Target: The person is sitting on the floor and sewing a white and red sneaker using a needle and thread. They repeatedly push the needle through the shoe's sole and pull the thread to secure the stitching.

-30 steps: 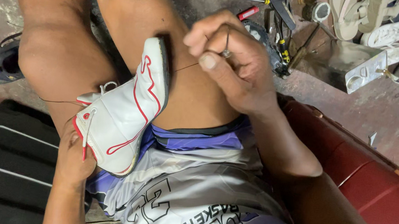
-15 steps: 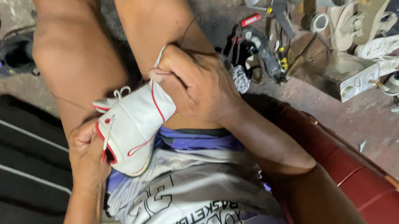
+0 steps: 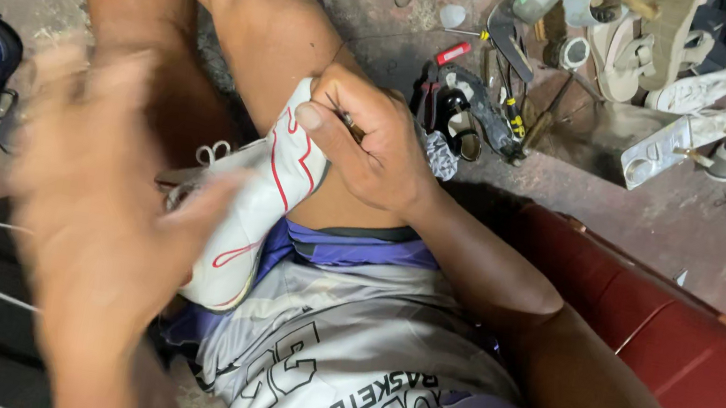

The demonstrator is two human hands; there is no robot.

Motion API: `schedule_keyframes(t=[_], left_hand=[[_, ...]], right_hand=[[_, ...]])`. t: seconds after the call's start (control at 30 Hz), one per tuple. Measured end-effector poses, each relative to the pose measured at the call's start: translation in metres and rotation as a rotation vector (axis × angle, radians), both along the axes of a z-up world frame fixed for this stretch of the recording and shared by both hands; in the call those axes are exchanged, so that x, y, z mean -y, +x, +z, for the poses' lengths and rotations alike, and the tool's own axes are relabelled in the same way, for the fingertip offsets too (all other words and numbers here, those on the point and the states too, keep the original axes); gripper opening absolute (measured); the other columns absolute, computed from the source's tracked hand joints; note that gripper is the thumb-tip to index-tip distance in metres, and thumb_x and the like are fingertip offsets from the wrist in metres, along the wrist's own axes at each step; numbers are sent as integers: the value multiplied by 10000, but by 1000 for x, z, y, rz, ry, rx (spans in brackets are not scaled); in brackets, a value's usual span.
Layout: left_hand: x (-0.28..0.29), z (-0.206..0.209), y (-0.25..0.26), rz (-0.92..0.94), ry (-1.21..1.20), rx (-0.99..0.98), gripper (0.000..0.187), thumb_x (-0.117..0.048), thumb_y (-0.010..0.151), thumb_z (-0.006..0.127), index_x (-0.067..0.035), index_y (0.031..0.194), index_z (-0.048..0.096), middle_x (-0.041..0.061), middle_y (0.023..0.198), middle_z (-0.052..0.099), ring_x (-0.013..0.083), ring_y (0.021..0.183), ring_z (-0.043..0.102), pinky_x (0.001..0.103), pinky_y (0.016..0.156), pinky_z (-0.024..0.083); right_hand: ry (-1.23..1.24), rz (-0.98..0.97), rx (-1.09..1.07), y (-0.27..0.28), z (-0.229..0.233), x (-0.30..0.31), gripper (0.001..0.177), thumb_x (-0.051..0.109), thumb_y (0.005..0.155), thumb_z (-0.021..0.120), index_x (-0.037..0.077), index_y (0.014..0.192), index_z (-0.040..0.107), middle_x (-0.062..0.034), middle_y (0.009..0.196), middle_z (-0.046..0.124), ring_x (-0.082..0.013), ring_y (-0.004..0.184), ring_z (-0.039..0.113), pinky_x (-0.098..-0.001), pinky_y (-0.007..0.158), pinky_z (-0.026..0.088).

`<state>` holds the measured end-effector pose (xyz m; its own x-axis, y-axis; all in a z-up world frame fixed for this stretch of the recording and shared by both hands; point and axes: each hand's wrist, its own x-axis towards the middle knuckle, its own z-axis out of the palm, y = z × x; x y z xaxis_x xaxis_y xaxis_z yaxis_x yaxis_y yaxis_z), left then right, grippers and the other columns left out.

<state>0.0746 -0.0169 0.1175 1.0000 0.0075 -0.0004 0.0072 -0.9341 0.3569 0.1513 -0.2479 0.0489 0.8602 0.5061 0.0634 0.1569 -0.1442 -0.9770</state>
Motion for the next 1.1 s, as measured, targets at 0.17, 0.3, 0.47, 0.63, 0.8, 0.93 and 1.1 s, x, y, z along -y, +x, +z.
schedule_keyframes(t=[0.17, 0.3, 0.47, 0.63, 0.8, 0.93, 1.1], left_hand=[[42, -26, 63, -251, -665, -435, 1036, -256, 703, 889, -67, 1555, 330, 198, 1478, 535, 326, 1364, 548, 392, 1101, 442], [22, -17, 60, -210, -742, -568, 983, -171, 679, 846, -115, 1554, 400, 122, 1380, 625, 204, 1235, 632, 308, 1053, 493], [-15, -11, 19, -222, -1295, -470, 1004, -120, 770, 861, -55, 1616, 325, 166, 1486, 567, 204, 1344, 574, 333, 1159, 446], [-26, -9, -9, -249, -1643, -336, 1029, -59, 792, 889, -63, 1640, 306, 222, 1460, 526, 263, 1332, 569, 368, 1162, 442], [-12, -5, -24, -226, -1875, -324, 1086, -73, 775, 943, -58, 1640, 286, 275, 1493, 513, 309, 1358, 589, 416, 1195, 456], [-7, -7, -32, -232, -1803, -305, 1064, -93, 788, 940, -54, 1635, 297, 264, 1513, 522, 285, 1295, 591, 383, 1143, 451], [-3, -8, -37, -245, -1602, -276, 1069, -130, 777, 943, -31, 1630, 306, 217, 1517, 526, 249, 1305, 571, 369, 1172, 456]], right_hand=[[88, 86, -66, 3, 5, 0, 220, 163, 1128, 556, 32, 951, 557, -37, 835, 614, -102, 721, 578, -265, 683, 487], [309, 66, -90, -4, 15, 10, 161, 117, 1130, 461, 8, 1046, 545, -85, 1018, 607, -112, 848, 552, -284, 770, 475], [37, -14, 281, 2, 28, 39, 86, 66, 1039, 500, -5, 1016, 541, -224, 1261, 545, -152, 917, 552, -264, 670, 479], [-86, -39, -61, -10, 49, 43, 270, -18, 1060, 518, 18, 1282, 666, -87, 1021, 626, -112, 803, 614, -234, 703, 535], [-76, 96, 127, -34, 86, 27, 310, -69, 957, 652, 50, 1238, 712, -59, 962, 750, -94, 784, 737, -235, 687, 602], [29, 207, 192, -42, 97, 11, 313, -83, 939, 677, 63, 1211, 723, -59, 934, 736, -126, 822, 735, -263, 708, 594], [-1, 221, 208, -47, 99, 2, 314, -82, 916, 695, 47, 1201, 720, -81, 931, 716, -154, 783, 712, -278, 680, 572]])
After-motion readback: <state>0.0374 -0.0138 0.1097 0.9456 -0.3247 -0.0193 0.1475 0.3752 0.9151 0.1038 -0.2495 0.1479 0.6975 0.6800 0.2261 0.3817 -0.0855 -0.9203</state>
